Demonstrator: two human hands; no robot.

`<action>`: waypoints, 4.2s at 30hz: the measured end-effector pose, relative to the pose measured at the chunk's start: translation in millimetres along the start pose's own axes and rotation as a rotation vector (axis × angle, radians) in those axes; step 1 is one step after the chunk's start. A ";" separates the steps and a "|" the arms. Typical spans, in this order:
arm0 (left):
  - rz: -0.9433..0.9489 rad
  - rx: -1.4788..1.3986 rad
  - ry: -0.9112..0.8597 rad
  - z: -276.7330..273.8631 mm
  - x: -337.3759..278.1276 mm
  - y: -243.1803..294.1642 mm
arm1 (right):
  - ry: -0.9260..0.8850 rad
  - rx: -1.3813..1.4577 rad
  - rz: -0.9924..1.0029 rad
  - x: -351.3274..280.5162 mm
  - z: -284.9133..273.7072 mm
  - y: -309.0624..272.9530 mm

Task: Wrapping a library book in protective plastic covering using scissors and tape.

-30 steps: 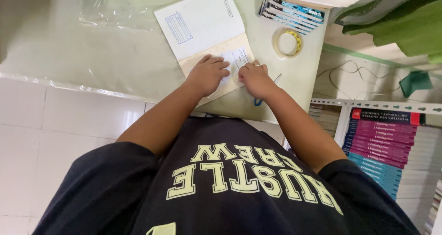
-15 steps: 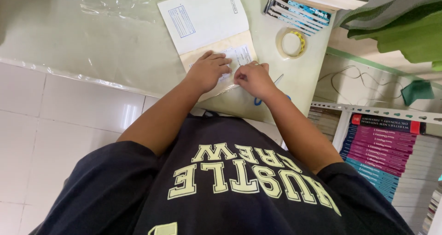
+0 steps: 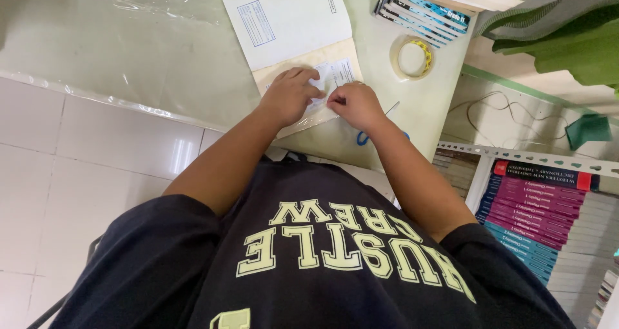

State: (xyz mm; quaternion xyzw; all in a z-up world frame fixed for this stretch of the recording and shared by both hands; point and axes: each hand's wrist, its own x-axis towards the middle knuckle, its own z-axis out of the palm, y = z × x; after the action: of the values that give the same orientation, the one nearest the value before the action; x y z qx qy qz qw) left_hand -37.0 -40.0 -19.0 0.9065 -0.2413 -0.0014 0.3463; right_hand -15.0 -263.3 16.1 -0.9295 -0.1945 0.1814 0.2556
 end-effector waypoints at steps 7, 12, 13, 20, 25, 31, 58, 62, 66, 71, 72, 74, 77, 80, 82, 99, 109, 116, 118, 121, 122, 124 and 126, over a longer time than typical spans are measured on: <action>0.003 -0.001 0.035 3.3 -4.7 1.1 | 0.010 0.017 0.054 0.2 0.0 -3.3; -0.016 -0.048 -0.002 -5.9 -1.7 7.9 | 0.018 -0.034 0.035 2.9 1.7 -1.0; -0.016 -0.048 -0.004 -5.8 -1.4 7.8 | 0.018 -0.033 0.037 2.8 1.5 -1.0; -0.025 -0.026 -0.025 -7.4 -0.2 8.9 | 0.004 0.001 0.081 5.4 -1.2 -5.8; -0.025 -0.034 -0.013 -6.3 -0.8 7.9 | 0.001 0.020 0.075 6.8 2.0 -2.9; -0.046 -0.064 0.017 -6.9 2.9 11.7 | 0.106 -0.036 0.093 5.9 1.1 -11.0; -0.156 -0.001 -0.227 -24.5 20.8 17.8 | -0.015 -0.201 0.303 32.6 -19.1 -17.0; -0.170 0.021 -0.240 -22.9 20.1 20.3 | -0.021 -0.198 0.282 27.5 -25.0 -25.9; -0.174 0.044 -0.243 -22.6 21.3 21.4 | 0.163 -0.162 0.121 10.0 -27.4 -23.4; -0.136 0.049 -0.265 -33.5 20.9 22.9 | 0.347 -0.103 -0.063 -24.0 20.6 -17.0; -0.142 0.034 -0.289 -35.9 21.7 22.5 | 0.290 -0.104 -0.134 -29.2 30.1 -18.7; -0.118 0.010 -0.290 -32.6 25.8 14.5 | 0.286 -0.194 -0.177 -35.8 42.8 -29.3; -0.063 -0.078 -0.289 -7.2 36.6 -22.7 | 0.320 -0.337 -0.240 -41.9 52.1 -37.9; -0.215 -0.198 -0.226 -42.5 48.6 -29.5 | 0.366 -0.409 -0.224 -44.3 57.9 -41.8; -0.395 -0.251 -0.155 -69.4 51.9 -42.4 | 0.376 -0.433 -0.190 -42.0 59.0 -50.0; -1.138 -1.010 0.428 -70.9 76.6 -164.1 | 0.480 -0.447 0.198 -29.3 74.6 -92.9; -0.762 -1.339 0.522 -96.2 50.8 -94.1 | 0.525 -0.435 0.231 -27.9 72.6 -102.0; -0.024 -0.753 0.222 -100.1 2.3 -32.1 | 0.517 -0.336 0.241 -33.5 78.5 -94.1; 0.174 -0.637 0.152 -100.8 -6.8 -25.6 | 0.556 -0.327 0.205 -36.0 82.3 -90.3; 0.405 -0.388 0.023 -86.9 -16.7 -28.6 | 0.403 -0.354 0.333 -41.2 89.4 -82.5; 0.435 -0.255 -0.022 -80.4 -20.8 -31.1 | 0.402 -0.338 0.324 -45.2 94.2 -78.5; 0.472 -0.126 -0.069 -73.4 -23.5 -34.0 | 0.407 -0.325 0.323 -56.8 95.8 -76.4; 0.483 0.035 -0.168 -74.2 -26.6 -35.9 | 0.612 -0.231 0.120 -72.1 93.2 -83.0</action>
State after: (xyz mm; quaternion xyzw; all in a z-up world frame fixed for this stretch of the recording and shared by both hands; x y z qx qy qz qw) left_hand -32.3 41.3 10.5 0.8251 -0.4791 0.0102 0.2994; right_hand -140.0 -192.5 3.6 -0.9734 -0.0730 -0.1150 0.1840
